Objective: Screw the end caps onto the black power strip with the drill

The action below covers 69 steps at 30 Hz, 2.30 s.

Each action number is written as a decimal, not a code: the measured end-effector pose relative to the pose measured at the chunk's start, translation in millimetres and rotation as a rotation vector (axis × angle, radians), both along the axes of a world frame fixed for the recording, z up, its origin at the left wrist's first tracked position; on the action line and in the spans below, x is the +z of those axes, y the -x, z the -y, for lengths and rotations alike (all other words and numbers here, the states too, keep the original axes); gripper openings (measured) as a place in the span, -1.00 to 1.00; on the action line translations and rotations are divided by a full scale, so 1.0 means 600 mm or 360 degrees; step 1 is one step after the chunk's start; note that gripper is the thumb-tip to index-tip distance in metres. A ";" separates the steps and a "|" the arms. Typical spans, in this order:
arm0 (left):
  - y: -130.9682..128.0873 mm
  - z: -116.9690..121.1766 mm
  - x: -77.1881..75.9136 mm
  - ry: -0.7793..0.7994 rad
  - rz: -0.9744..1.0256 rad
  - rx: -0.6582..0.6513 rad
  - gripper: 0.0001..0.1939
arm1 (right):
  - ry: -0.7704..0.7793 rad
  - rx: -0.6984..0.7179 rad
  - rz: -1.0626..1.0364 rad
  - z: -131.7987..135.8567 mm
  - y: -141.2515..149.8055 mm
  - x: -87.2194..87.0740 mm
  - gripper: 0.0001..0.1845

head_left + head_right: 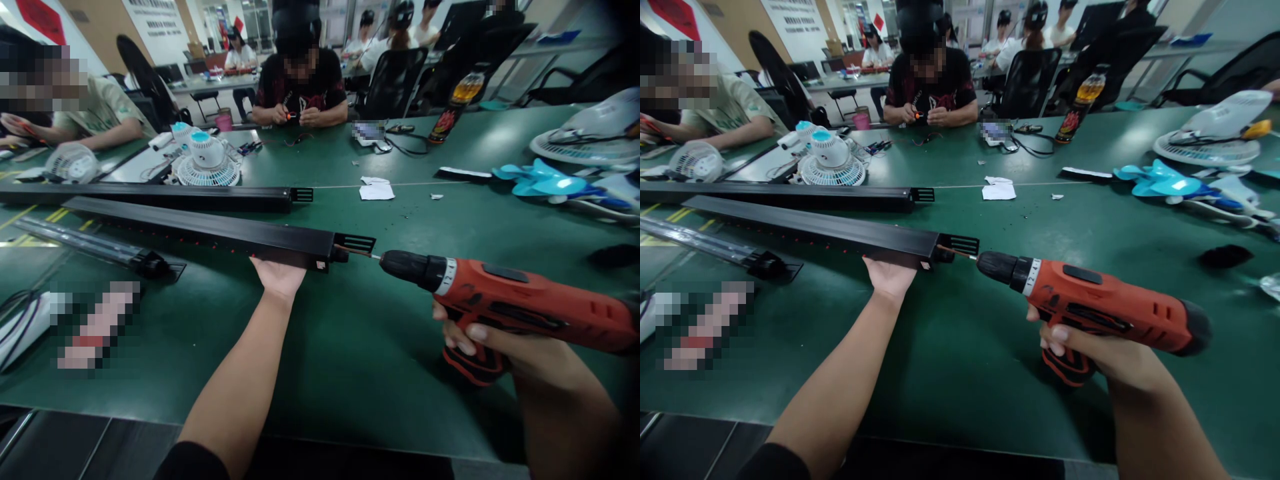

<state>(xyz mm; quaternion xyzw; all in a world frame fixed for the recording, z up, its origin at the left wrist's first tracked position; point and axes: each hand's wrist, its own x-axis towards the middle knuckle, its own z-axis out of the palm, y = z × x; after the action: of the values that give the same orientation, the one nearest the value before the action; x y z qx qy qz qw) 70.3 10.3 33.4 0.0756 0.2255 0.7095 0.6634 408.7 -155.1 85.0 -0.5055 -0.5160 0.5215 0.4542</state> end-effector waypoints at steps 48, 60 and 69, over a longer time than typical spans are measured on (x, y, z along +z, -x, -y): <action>-0.001 0.001 0.010 0.0059 0.0076 0.0002 -0.20 | -0.0088 0.0109 -0.0059 -0.004 -0.025 -0.034 -0.64; -0.002 0.000 0.005 0.0063 0.0035 0.0028 -0.21 | -0.0047 0.0103 -0.0092 -0.005 -0.024 -0.034 -0.65; 0.002 -0.002 -0.003 -0.0019 0.0021 0.0023 -0.32 | -0.0085 0.0165 -0.0070 -0.013 -0.031 -0.032 -0.64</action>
<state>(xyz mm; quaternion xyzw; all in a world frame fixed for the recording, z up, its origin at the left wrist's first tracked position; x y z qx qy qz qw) 69.3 11.7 31.6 0.0733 0.2173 0.7162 0.6591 427.6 -147.5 65.8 -0.4542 -0.5450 0.5414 0.4512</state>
